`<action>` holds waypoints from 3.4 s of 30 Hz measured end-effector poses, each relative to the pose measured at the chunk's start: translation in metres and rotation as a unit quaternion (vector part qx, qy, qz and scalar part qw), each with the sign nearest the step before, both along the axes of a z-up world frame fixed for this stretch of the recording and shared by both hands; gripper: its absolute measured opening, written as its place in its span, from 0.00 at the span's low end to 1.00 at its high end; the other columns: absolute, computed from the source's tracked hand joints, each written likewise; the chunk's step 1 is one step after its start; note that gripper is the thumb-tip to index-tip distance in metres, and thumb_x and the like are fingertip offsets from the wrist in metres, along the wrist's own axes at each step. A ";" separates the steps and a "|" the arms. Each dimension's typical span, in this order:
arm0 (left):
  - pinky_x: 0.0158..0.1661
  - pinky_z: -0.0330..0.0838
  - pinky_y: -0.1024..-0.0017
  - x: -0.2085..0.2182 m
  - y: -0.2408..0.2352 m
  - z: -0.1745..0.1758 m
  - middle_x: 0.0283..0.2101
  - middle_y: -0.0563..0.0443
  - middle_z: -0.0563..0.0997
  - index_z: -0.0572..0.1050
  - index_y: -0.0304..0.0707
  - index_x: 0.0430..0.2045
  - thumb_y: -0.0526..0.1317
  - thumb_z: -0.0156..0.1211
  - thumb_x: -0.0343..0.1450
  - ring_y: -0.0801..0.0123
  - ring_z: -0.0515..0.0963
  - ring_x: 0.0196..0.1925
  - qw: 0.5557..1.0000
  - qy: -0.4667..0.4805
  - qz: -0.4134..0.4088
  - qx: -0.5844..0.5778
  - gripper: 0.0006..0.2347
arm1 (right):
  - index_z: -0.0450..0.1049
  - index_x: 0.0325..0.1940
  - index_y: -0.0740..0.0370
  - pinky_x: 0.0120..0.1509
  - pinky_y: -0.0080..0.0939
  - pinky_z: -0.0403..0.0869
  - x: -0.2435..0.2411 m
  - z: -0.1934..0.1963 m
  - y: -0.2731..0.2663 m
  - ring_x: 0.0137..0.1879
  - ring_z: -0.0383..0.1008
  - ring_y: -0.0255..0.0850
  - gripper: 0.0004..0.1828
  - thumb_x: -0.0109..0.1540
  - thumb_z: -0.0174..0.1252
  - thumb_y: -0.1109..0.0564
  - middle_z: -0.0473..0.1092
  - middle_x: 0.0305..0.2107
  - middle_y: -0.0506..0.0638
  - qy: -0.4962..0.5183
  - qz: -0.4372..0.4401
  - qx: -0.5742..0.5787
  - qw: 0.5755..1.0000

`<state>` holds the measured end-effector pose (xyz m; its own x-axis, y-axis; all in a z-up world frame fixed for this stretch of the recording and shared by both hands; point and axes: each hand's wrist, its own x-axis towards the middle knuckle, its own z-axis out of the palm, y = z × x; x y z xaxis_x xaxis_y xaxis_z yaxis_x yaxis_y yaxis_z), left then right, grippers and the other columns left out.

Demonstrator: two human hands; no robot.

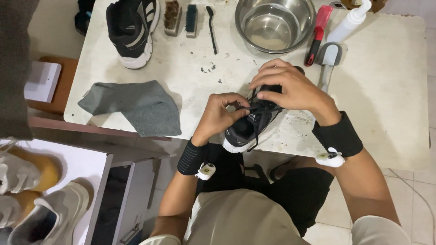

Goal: The person unlaces a black sneaker by hand, pulling the laces out of the eyelets and removing them completely. The person then holds the unlaced shoe and briefly touches the tongue area.

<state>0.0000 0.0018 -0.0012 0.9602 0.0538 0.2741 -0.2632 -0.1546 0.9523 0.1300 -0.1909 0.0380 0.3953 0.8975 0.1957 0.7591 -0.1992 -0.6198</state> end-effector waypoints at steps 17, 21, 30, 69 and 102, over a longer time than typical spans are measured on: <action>0.36 0.76 0.67 -0.001 0.000 0.001 0.25 0.44 0.83 0.82 0.34 0.29 0.25 0.69 0.59 0.64 0.82 0.29 1.000 -0.005 -0.003 0.012 0.09 | 0.78 0.36 0.49 0.57 0.51 0.65 0.039 -0.044 -0.008 0.56 0.73 0.45 0.07 0.65 0.64 0.48 0.75 0.32 0.42 -0.163 -0.060 -0.048 0.984; 0.36 0.76 0.68 -0.002 -0.001 0.000 0.25 0.45 0.82 0.82 0.34 0.28 0.24 0.69 0.59 0.66 0.82 0.28 1.000 0.002 0.001 0.004 0.09 | 0.78 0.41 0.47 0.57 0.49 0.64 0.048 -0.054 -0.020 0.56 0.73 0.45 0.04 0.65 0.66 0.49 0.75 0.35 0.40 -0.216 -0.135 -0.041 0.966; 0.38 0.77 0.68 0.000 -0.001 0.001 0.26 0.45 0.83 0.82 0.34 0.29 0.25 0.70 0.60 0.66 0.82 0.30 1.000 0.009 -0.004 0.001 0.09 | 0.82 0.51 0.54 0.69 0.63 0.54 -0.008 0.000 0.008 0.72 0.60 0.56 0.14 0.61 0.64 0.55 0.78 0.51 0.50 -0.045 0.027 -0.064 0.997; 0.37 0.77 0.62 -0.006 -0.001 0.004 0.26 0.42 0.81 0.79 0.32 0.28 0.24 0.67 0.61 0.58 0.82 0.30 1.000 -0.003 0.004 0.006 0.07 | 0.81 0.41 0.59 0.58 0.54 0.70 0.011 -0.025 -0.016 0.50 0.77 0.54 0.04 0.63 0.66 0.63 0.78 0.35 0.51 -0.099 -0.130 0.049 0.985; 0.56 0.57 0.61 -0.043 -0.023 0.021 0.17 0.50 0.76 0.78 0.41 0.16 0.39 0.71 0.57 0.56 0.69 0.52 0.933 -0.025 -0.055 0.356 0.06 | 0.80 0.34 0.58 0.50 0.49 0.71 -0.058 -0.050 -0.059 0.47 0.76 0.49 0.03 0.63 0.63 0.62 0.76 0.36 0.48 -0.102 -0.082 0.119 0.984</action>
